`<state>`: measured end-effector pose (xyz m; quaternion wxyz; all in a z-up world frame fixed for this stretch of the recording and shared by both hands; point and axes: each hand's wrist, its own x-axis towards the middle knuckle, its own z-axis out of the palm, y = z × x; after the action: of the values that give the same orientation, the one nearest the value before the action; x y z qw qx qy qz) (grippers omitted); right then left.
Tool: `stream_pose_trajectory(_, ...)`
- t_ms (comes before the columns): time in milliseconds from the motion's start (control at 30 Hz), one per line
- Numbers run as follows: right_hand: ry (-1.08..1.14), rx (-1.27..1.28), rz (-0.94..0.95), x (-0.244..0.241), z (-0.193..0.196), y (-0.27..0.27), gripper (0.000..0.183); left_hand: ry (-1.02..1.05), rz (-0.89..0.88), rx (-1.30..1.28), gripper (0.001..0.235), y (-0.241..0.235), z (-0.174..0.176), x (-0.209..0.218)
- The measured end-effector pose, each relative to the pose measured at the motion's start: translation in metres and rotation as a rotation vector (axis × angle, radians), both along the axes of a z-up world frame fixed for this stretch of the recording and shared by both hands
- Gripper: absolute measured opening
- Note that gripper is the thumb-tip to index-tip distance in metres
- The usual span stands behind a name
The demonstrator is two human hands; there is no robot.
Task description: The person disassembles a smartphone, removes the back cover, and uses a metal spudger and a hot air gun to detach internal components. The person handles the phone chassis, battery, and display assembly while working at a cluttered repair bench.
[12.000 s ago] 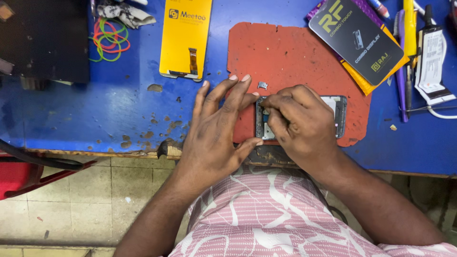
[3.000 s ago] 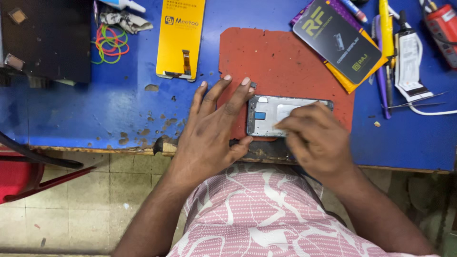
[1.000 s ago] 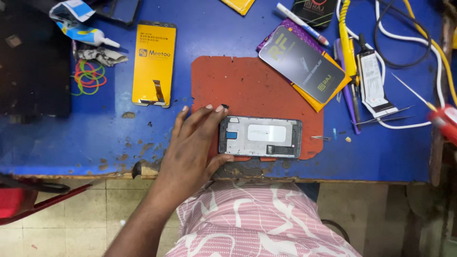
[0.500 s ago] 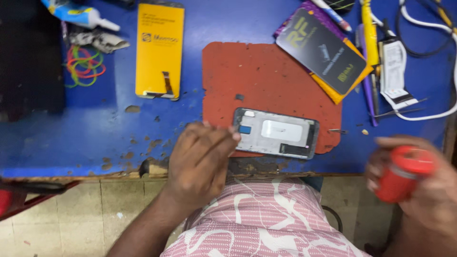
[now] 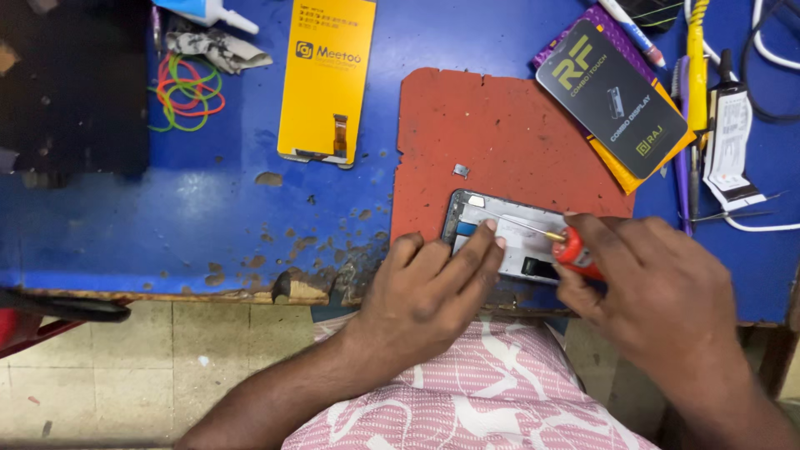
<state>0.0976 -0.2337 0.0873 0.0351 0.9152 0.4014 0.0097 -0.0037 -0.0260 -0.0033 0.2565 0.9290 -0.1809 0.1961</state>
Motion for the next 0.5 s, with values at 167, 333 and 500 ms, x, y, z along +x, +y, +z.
stream_pose_trajectory(167,-0.008,-0.012,0.006,0.0009,-0.0076,0.007,0.054,0.022,-0.018,-0.002,0.03,0.001,-0.0012,0.001)
stream_pose_trajectory(333,-0.002,-0.017,0.006,0.0042,-0.0087,0.0088,0.054,0.039,-0.019,-0.022,0.033,0.0021,0.0001,0.0003)
stream_pose_trajectory(500,-0.008,-0.055,-0.014,0.0041,-0.0088,0.0043,0.053,0.053,-0.017,-0.027,0.031,0.0014,0.0004,0.001)
